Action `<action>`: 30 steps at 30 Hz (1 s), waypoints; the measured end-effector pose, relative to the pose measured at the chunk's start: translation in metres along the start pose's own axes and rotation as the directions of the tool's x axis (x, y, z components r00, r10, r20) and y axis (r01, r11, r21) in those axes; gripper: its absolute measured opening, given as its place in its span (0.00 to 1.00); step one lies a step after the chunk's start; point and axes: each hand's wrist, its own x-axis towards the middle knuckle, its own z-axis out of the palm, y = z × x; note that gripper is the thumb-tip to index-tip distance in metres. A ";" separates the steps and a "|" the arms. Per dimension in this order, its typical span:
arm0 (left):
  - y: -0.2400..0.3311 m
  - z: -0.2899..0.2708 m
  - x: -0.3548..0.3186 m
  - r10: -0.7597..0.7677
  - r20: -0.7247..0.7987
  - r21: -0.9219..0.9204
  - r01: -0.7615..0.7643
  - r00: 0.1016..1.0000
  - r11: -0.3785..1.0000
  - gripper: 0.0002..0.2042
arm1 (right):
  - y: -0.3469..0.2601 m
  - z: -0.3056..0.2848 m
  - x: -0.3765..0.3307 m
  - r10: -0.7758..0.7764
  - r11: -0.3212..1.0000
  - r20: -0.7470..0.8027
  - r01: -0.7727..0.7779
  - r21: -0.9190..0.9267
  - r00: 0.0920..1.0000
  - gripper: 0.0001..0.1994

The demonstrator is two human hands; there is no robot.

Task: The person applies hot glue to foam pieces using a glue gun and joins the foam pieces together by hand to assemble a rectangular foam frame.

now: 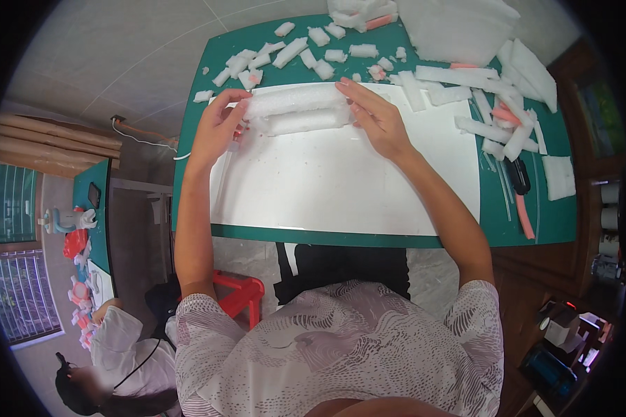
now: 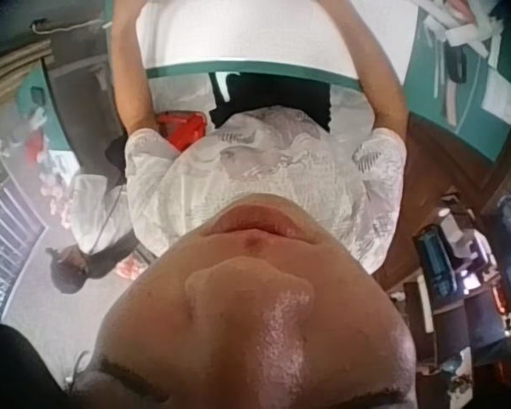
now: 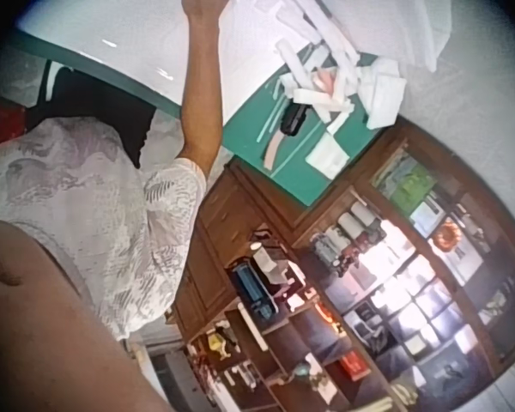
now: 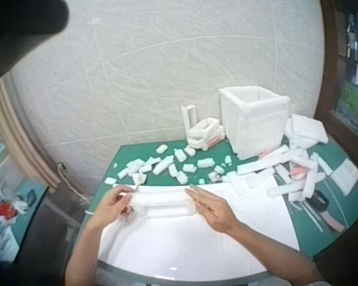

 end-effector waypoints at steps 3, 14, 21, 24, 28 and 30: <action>-0.003 -0.001 -0.001 0.009 -0.005 -0.012 -0.009 1.000 1.000 0.13 | -0.002 -0.002 0.001 -0.016 1.000 0.014 0.016 0.007 1.000 0.21; -0.007 0.002 -0.019 -0.019 0.039 -0.053 0.021 0.999 0.998 0.21 | 0.003 -0.004 -0.002 0.175 0.974 0.110 -0.156 -0.164 0.978 0.35; -0.006 0.010 -0.027 0.019 0.041 -0.084 -0.016 0.999 0.996 0.27 | 0.015 -0.007 -0.001 0.283 0.958 0.121 -0.285 -0.003 0.951 0.32; -0.002 0.007 -0.031 0.033 0.034 -0.131 -0.028 0.999 0.991 0.29 | 0.003 -0.008 0.004 0.460 0.846 0.192 -0.494 0.202 0.867 0.32; 0.002 0.010 -0.027 0.046 0.072 -0.171 -0.033 0.996 0.985 0.35 | 0.005 -0.013 0.003 0.475 0.821 0.201 -0.514 0.249 0.857 0.31; -0.002 0.009 -0.026 0.050 0.090 -0.156 -0.035 0.995 0.987 0.36 | 0.012 -0.016 0.002 0.455 0.805 0.217 -0.503 0.315 0.864 0.30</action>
